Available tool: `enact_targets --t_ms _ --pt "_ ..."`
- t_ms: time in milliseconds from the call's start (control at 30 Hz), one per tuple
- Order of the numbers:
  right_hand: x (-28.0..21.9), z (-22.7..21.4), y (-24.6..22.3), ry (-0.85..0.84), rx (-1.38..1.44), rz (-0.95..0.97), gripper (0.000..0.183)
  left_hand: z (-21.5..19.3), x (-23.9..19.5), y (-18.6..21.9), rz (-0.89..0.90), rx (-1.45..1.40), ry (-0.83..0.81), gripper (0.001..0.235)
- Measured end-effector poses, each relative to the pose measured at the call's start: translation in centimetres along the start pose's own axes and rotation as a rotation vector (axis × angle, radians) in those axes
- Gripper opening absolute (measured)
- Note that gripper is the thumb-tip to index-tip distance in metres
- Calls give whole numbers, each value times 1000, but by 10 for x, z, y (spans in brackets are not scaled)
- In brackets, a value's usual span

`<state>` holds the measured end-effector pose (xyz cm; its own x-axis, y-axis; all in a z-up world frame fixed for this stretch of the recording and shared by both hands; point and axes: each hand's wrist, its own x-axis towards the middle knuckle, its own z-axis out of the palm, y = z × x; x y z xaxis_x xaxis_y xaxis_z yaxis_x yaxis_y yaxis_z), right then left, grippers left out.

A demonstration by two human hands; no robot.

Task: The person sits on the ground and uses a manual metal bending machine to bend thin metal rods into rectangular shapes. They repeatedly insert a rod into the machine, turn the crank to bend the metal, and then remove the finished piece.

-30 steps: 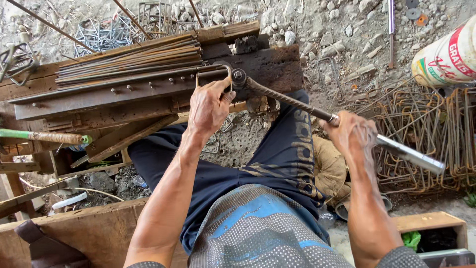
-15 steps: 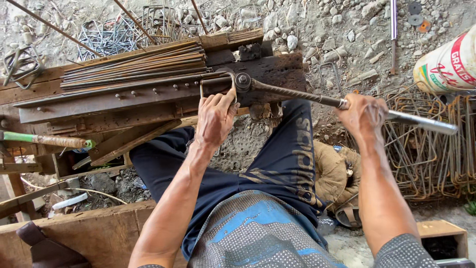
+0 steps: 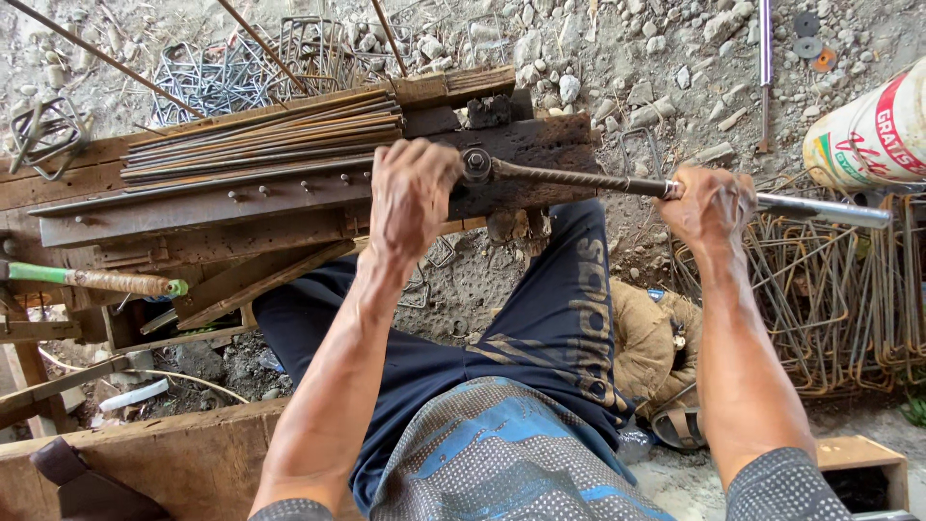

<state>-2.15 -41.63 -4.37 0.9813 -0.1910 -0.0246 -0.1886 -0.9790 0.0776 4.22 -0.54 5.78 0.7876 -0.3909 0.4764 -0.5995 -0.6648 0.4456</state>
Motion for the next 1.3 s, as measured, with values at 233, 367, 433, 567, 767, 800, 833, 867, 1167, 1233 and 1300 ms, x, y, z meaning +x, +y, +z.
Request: enact_targets --t_ms 233,367,433,567,767,800,833,867,1167,1233,1300 --pt "-15 -25 -9 44 158 -7 39 5 9 -12 -43 -57 9 11" --pt "-19 -28 -13 28 179 5 35 25 9 -31 52 100 34 8" --pt "-7 -20 -8 23 123 25 35 19 2 -19 278 439 156 14" --pt "-10 -14 -6 7 131 33 35 -17 -15 8 -73 -167 168 6" --pt "-6 -25 -11 20 204 10 38 -33 -10 -12 -915 -1455 496 2" --pt "-6 -20 -9 28 211 21 42 -31 -13 -17 -1004 -1581 513 2" --pt "-8 -22 -10 24 210 21 42 -27 -15 -19 -1008 -1581 513 2" --pt "-9 -23 -12 30 213 19 43 -23 -17 -22 -1010 -1609 508 2" --pt "-13 -27 -14 51 223 17 45 -18 -19 -24 -912 -1346 461 6" --pt "-15 -30 -16 58 219 4 41 -23 -16 -23 -770 -1160 424 7" --pt "-15 -29 -14 62 190 0 41 -30 -7 -20 -557 -879 436 6"
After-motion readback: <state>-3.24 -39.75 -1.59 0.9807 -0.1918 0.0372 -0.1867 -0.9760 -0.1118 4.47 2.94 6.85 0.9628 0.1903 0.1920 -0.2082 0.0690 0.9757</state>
